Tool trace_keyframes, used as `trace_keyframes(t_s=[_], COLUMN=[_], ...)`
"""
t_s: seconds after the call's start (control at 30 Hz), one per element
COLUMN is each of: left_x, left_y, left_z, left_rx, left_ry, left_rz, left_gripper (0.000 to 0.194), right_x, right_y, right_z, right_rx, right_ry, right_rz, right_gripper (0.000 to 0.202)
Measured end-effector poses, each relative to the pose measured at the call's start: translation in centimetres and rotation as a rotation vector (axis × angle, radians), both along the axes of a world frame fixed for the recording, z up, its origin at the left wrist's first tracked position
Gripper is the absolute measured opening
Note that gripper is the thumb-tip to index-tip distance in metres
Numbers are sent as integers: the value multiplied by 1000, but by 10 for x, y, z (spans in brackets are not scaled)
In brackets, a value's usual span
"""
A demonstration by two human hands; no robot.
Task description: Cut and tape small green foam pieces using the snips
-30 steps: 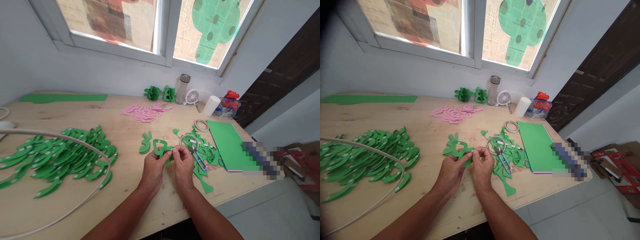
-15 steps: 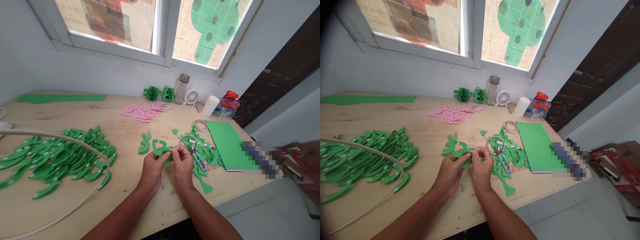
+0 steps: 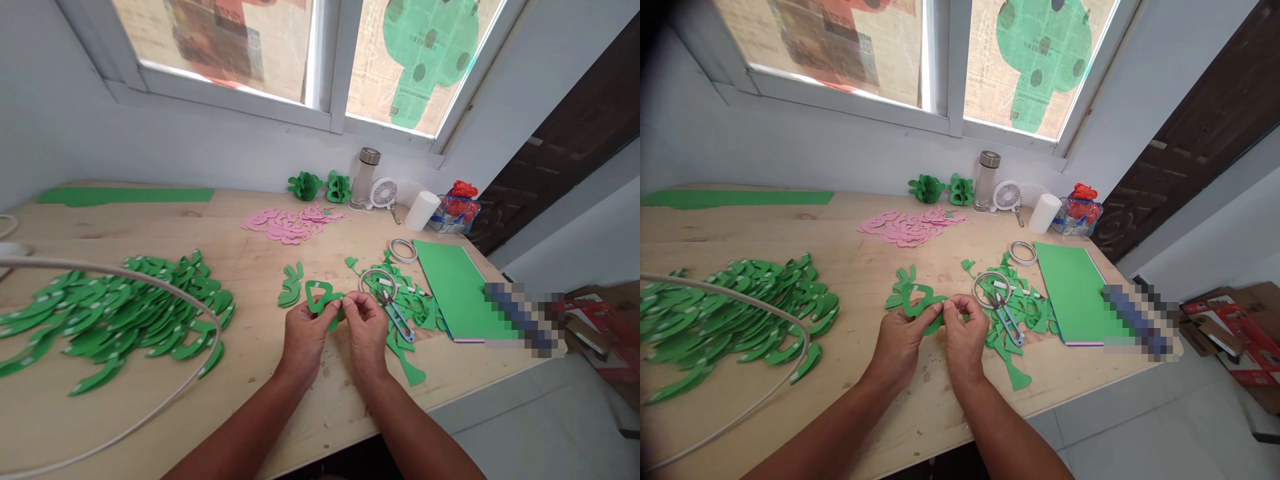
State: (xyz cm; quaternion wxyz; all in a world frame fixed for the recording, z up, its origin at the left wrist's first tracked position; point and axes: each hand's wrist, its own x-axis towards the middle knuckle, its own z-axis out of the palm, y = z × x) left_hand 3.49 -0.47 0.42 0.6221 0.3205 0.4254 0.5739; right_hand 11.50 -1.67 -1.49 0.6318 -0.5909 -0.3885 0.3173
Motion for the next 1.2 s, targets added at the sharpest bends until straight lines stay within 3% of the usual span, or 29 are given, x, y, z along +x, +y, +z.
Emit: trace_keyframes(t_s=[0.37,0.73,1.0,1.2], left_x=[0,-3,-3,-7], left_y=[1,3,3,3], left_z=[-1,1,-1,7], left_rx=[-4,12,58,44], left_ry=[39,105,116,16], left_rz=[20,26,-1,-144], left_gripper=[11,11,12,17], right_x=[0,4,4,5], right_y=[-2,-1,0,2], right_z=[3,10,9,5], right_rx=[67,16,-14,7], right_ry=[37,64,67,208], right_rz=[4,-60,67,66], right_gripper=[16,16,15,17])
